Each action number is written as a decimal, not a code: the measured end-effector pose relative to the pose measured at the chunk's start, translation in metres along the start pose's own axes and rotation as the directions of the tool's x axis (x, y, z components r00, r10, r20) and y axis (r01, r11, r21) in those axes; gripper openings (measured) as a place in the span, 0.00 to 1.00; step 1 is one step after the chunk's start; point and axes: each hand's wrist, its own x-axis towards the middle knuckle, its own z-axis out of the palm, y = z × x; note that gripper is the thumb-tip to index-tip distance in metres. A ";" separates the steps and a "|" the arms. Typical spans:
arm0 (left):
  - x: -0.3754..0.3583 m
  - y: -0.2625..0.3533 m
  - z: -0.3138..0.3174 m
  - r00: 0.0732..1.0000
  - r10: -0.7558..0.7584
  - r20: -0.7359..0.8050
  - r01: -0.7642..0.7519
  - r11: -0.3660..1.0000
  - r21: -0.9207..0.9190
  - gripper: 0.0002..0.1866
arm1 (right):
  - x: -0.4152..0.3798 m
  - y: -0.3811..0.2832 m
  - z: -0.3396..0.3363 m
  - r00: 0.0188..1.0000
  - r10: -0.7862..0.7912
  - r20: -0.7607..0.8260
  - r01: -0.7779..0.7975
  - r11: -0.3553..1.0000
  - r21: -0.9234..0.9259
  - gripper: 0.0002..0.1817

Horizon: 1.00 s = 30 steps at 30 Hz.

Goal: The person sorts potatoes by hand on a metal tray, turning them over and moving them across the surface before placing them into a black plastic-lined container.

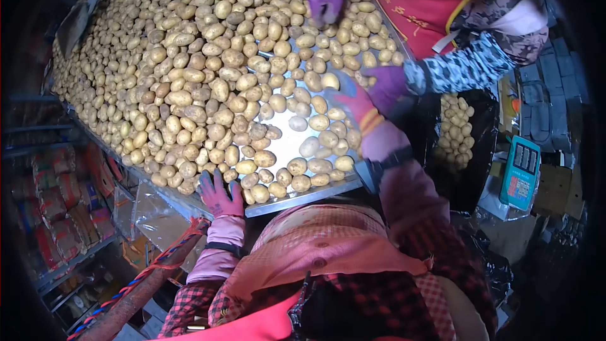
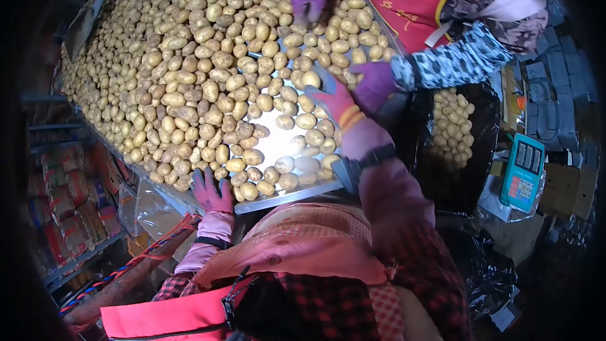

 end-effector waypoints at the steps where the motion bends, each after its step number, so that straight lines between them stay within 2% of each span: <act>1: -0.003 0.001 -0.002 1.000 0.004 0.002 -0.004 1.000 0.000 0.36 | -0.023 -0.008 0.003 0.996 0.088 0.034 -0.094 0.953 0.288 0.38; 2: -0.003 0.001 -0.002 1.000 0.014 0.002 -0.014 1.000 -0.001 0.36 | -0.044 -0.027 0.009 0.984 0.155 0.084 -0.176 0.818 0.548 0.36; 3: 0.000 0.002 -0.002 1.000 0.028 -0.005 -0.028 1.000 -0.003 0.36 | -0.055 -0.040 0.011 0.970 0.192 0.146 -0.235 0.608 0.758 0.35; 6: 0.001 0.000 -0.008 1.000 0.011 0.028 -0.012 0.999 0.045 0.35 | -0.064 -0.048 0.006 0.934 0.230 0.272 -0.328 0.259 0.908 0.32; 7: 0.002 0.005 -0.010 0.999 0.006 0.049 -0.008 0.999 0.050 0.35 | -0.071 -0.053 0.006 0.934 0.211 0.287 -0.329 0.201 0.923 0.25; 8: 0.002 0.004 -0.008 0.998 -0.009 0.054 0.005 0.997 0.079 0.34 | -0.081 -0.051 0.008 0.972 0.168 0.162 -0.215 0.375 0.902 0.20; 9: -0.002 -0.004 0.003 0.999 0.037 -0.009 -0.036 0.996 0.076 0.34 | -0.091 -0.049 0.009 0.992 0.122 0.034 -0.095 0.533 0.841 0.16; 10: -0.002 0.000 0.001 0.999 0.050 0.000 -0.050 0.997 0.051 0.33 | -0.109 -0.047 -0.002 0.998 0.055 0.044 -0.068 0.582 0.811 0.13; 11: 0.001 0.015 -0.015 0.996 -0.012 0.090 0.006 0.998 0.060 0.33 | -0.130 -0.073 0.012 0.893 0.442 -0.081 -0.135 0.436 0.890 0.11; 12: -0.004 0.000 -0.004 0.998 0.066 0.023 -0.068 0.995 0.071 0.33 | -0.150 -0.080 0.009 0.886 0.453 -0.102 -0.208 0.583 0.785 0.11; 13: -0.004 -0.003 -0.001 0.995 0.093 0.034 -0.096 0.991 0.088 0.33 | -0.166 -0.046 0.001 0.913 0.407 -0.008 -0.235 0.544 0.806 0.15; 15: -0.005 -0.008 0.004 0.997 0.075 0.025 -0.077 0.995 0.057 0.34 | -0.204 -0.057 -0.011 0.859 0.506 0.080 -0.417 0.600 0.683 0.11; 17: -0.002 -0.014 0.007 0.997 0.062 0.039 -0.064 0.996 0.067 0.34 | -0.238 -0.047 -0.016 0.865 0.502 0.027 -0.411 0.675 0.613 0.11; 20: -0.001 -0.016 0.012 0.997 0.069 0.025 -0.071 0.993 0.097 0.34 | -0.283 -0.061 -0.024 0.818 0.574 -0.021 -0.466 0.684 0.561 0.12; 22: -0.002 -0.013 0.007 0.997 0.070 0.036 -0.074 0.987 0.141 0.34 | -0.302 -0.054 -0.022 0.826 0.560 -0.063 -0.415 0.681 0.603 0.12; 23: -0.003 -0.001 -0.001 0.997 -0.017 0.074 0.008 0.992 0.122 0.34 | -0.309 -0.048 -0.021 0.830 0.553 -0.070 -0.396 0.674 0.624 0.12; 24: -0.002 -0.006 0.000 0.998 0.006 0.070 -0.014 0.993 0.114 0.34 | -0.316 -0.038 -0.024 0.890 0.448 -0.078 -0.338 0.766 0.546 0.12; 25: -0.001 -0.012 0.006 0.997 0.031 0.065 -0.037 0.994 0.105 0.34 | -0.319 -0.032 -0.027 0.894 0.441 -0.079 -0.300 0.719 0.627 0.12; 26: 0.000 -0.012 0.005 0.997 0.028 0.076 -0.037 0.992 0.123 0.34 | -0.316 -0.044 -0.030 0.821 0.559 -0.116 -0.343 0.645 0.683 0.10; 28: -0.002 -0.008 0.003 0.997 0.032 0.066 -0.038 0.995 0.090 0.34 | -0.313 -0.045 -0.050 0.825 0.521 -0.218 -0.179 0.608 0.774 0.15; 29: -0.003 -0.006 0.002 0.997 0.028 0.071 -0.034 0.995 0.096 0.33 | -0.308 -0.050 -0.060 0.883 0.362 -0.300 0.021 0.608 0.794 0.22; 30: -0.003 -0.007 0.002 0.997 0.029 0.071 -0.036 0.995 0.092 0.33 | -0.309 -0.061 -0.071 0.798 0.250 -0.548 -0.052 0.935 0.350 0.13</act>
